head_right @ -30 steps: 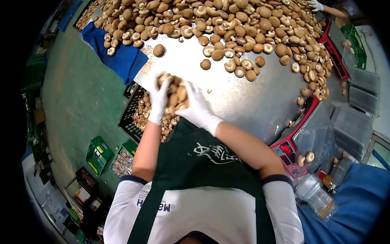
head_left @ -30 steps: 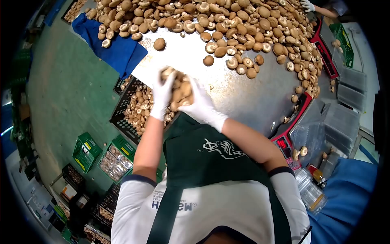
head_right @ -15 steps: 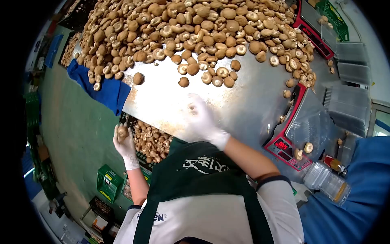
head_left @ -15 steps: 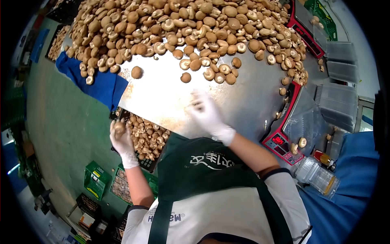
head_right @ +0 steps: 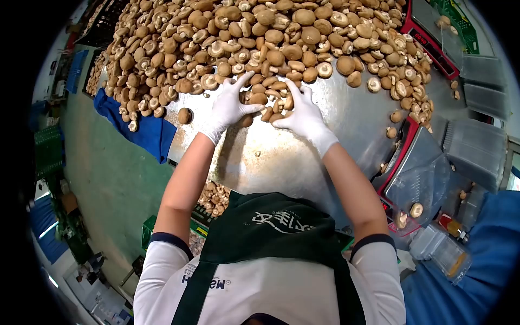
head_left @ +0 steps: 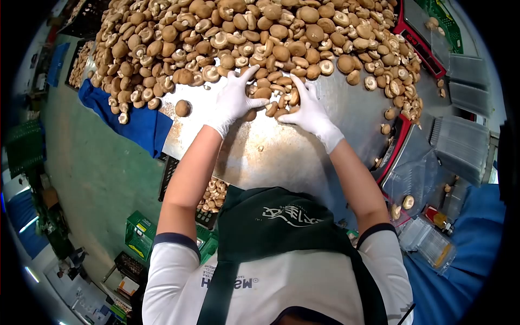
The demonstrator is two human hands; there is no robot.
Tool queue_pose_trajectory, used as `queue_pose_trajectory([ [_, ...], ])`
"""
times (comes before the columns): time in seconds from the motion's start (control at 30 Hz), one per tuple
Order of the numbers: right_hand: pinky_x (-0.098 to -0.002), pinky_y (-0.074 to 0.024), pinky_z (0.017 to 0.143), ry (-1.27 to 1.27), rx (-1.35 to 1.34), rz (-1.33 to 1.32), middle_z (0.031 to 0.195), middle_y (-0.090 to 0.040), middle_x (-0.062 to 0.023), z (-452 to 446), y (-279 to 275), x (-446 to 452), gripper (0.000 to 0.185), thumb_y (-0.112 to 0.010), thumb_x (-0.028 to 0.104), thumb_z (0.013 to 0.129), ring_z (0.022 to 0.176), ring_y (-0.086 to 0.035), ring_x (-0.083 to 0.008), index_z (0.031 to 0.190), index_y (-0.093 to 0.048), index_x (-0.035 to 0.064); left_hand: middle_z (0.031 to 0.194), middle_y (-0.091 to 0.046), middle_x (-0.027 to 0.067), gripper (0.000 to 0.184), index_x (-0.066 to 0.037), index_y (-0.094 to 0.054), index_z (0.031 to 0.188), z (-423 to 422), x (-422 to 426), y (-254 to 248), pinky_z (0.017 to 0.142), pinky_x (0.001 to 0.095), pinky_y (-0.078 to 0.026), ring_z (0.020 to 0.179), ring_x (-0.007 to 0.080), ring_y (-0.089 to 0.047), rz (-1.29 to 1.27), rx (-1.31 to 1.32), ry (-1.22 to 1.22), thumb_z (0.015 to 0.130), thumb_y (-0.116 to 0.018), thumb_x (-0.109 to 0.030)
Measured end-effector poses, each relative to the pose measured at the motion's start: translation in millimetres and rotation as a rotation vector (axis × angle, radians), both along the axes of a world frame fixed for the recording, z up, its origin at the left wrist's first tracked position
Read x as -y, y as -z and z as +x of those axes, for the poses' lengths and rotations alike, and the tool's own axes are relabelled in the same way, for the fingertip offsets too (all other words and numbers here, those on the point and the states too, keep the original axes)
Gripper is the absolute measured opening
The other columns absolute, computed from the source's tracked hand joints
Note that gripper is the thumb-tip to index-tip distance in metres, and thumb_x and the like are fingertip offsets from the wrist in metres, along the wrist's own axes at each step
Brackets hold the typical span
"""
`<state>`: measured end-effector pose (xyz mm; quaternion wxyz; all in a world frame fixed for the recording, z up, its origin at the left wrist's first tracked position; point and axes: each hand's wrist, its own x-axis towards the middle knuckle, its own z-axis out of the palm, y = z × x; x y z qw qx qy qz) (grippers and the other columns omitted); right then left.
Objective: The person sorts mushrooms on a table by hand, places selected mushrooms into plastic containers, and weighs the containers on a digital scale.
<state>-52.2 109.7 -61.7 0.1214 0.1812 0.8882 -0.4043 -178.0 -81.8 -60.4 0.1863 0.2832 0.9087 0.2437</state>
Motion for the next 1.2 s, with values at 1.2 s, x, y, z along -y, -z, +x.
queue_pose_trajectory([
  [1.2,-0.0443,-0.0432,0.109,-0.578,0.153,-0.254,0.138,-0.037,-0.027,38,-22,196,0.112,-0.086,0.024,0.067,0.121,-0.051,-0.0445,0.154,-0.018,0.0108,0.123,-0.06,0.0149,0.08,-0.011,-0.036,0.145,135,210,-23,0.101,0.0358,-0.047,0.111,0.0241,-0.061,0.232,0.495,-0.191,0.078,-0.08,-0.021],
])
